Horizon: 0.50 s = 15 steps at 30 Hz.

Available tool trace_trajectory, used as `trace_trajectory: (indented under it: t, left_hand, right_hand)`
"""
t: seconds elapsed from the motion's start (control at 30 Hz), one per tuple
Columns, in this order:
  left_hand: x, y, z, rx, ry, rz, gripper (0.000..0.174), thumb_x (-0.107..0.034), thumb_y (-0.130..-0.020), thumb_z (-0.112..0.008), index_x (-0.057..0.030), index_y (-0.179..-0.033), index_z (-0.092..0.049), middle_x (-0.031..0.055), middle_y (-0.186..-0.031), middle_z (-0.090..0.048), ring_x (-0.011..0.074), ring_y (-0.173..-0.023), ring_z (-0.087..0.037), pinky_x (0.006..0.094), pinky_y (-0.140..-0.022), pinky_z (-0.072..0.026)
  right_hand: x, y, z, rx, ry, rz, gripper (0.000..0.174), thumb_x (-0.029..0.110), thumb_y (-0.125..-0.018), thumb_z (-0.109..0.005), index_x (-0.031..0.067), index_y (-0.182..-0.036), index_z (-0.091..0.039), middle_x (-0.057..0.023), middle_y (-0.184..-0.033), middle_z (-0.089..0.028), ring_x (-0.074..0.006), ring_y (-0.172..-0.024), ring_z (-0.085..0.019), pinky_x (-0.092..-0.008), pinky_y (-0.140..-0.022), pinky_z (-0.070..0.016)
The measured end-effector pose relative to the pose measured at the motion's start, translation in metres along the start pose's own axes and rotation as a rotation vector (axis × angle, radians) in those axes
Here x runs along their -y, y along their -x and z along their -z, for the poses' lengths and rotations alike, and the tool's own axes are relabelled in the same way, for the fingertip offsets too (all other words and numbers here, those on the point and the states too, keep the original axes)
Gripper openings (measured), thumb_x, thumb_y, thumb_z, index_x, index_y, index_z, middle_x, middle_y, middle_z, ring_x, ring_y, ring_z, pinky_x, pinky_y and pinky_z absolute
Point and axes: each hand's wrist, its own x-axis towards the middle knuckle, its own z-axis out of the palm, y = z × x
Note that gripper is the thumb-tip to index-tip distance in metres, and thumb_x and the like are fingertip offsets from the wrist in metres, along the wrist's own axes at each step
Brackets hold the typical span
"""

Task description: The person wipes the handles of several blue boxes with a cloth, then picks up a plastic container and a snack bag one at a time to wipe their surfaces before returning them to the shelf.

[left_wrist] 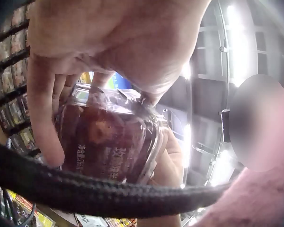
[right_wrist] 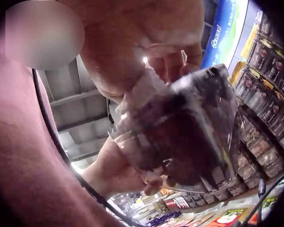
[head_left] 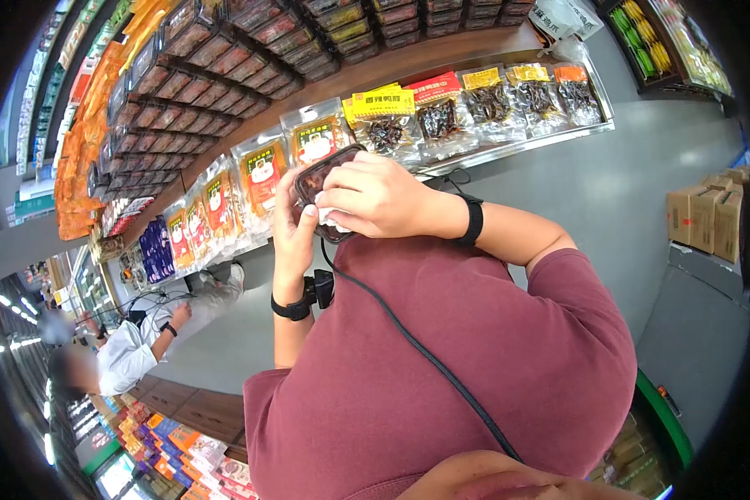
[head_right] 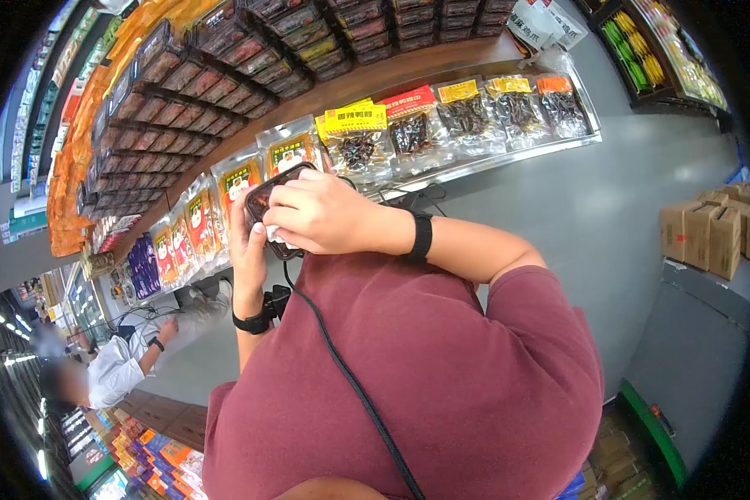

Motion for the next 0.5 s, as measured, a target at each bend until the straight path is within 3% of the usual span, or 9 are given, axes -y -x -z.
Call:
trace_trajectory:
  t: [0.07, 0.13, 0.2, 0.27, 0.33, 0.4, 0.5]
  left_hand:
    - [-0.001, 0.000, 0.000, -0.001, 0.010, 0.010, 0.062, -0.026, -0.097, -0.061, -0.0029, -0.149, -0.036, 0.0160, -0.139, -0.053, 0.0235, -0.128, -0.052, 0.0380, -0.108, -0.0404]
    - [-0.004, -0.001, 0.001, -0.009, -0.072, 0.008, 0.063, -0.034, -0.098, -0.057, -0.0002, -0.148, -0.039, 0.0148, -0.145, -0.047, 0.0258, -0.136, -0.044, 0.0386, -0.115, -0.0315]
    - [-0.007, -0.001, -0.001, 0.009, -0.074, 0.033, 0.064, -0.033, -0.098, -0.058, -0.0007, -0.149, -0.038, 0.0144, -0.146, -0.046, 0.0258, -0.136, -0.044, 0.0390, -0.115, -0.0319]
    - [-0.007, -0.004, -0.004, -0.022, -0.008, -0.048, 0.061, -0.022, -0.095, -0.060, -0.0033, -0.148, -0.037, 0.0156, -0.136, -0.055, 0.0221, -0.124, -0.055, 0.0362, -0.105, -0.0435]
    - [-0.007, -0.003, -0.003, -0.033, 0.008, -0.045, 0.062, -0.023, -0.095, -0.061, -0.0032, -0.148, -0.037, 0.0160, -0.136, -0.055, 0.0223, -0.124, -0.055, 0.0369, -0.106, -0.0435]
    - [-0.003, 0.000, 0.000, -0.056, -0.028, -0.035, 0.064, -0.033, -0.097, -0.058, -0.0009, -0.149, -0.038, 0.0137, -0.147, -0.045, 0.0250, -0.137, -0.043, 0.0392, -0.116, -0.0306]
    - [-0.003, 0.000, -0.001, -0.069, -0.056, -0.044, 0.064, -0.035, -0.098, -0.057, -0.0001, -0.148, -0.038, 0.0141, -0.147, -0.044, 0.0255, -0.137, -0.043, 0.0391, -0.116, -0.0299]
  right_hand:
    - [-0.002, -0.006, -0.002, -0.094, 0.031, 0.060, 0.020, 0.018, -0.080, -0.076, 0.0105, -0.096, -0.068, -0.0034, -0.093, -0.063, -0.0222, -0.081, -0.061, -0.0355, -0.073, -0.0454]
    - [-0.006, -0.009, -0.003, -0.099, 0.050, 0.045, 0.020, 0.018, -0.080, -0.076, 0.0106, -0.097, -0.068, -0.0039, -0.093, -0.064, -0.0223, -0.084, -0.062, -0.0364, -0.075, -0.0446]
    - [-0.013, -0.012, 0.001, -0.146, 0.203, -0.054, 0.021, 0.018, -0.080, -0.075, 0.0103, -0.098, -0.067, -0.0045, -0.095, -0.064, -0.0230, -0.086, -0.063, -0.0372, -0.075, -0.0447]
    - [-0.020, -0.010, 0.005, -0.159, 0.203, -0.065, 0.022, 0.018, -0.079, -0.074, 0.0100, -0.098, -0.066, -0.0047, -0.095, -0.065, -0.0241, -0.087, -0.064, -0.0377, -0.075, -0.0450]
    - [-0.024, -0.004, 0.008, -0.171, 0.178, -0.122, 0.021, 0.017, -0.079, -0.074, 0.0099, -0.096, -0.066, -0.0046, -0.093, -0.066, -0.0249, -0.085, -0.063, -0.0375, -0.076, -0.0452]
    - [-0.022, 0.000, 0.013, -0.174, 0.187, -0.115, 0.017, 0.020, -0.080, -0.072, 0.0101, -0.092, -0.065, -0.0048, -0.087, -0.062, -0.0243, -0.078, -0.062, -0.0372, -0.073, -0.0441]
    - [-0.015, 0.010, 0.010, -0.033, 0.106, -0.130, 0.015, 0.019, -0.081, -0.072, 0.0098, -0.091, -0.065, -0.0051, -0.087, -0.061, -0.0254, -0.079, -0.061, -0.0384, -0.070, -0.0457]
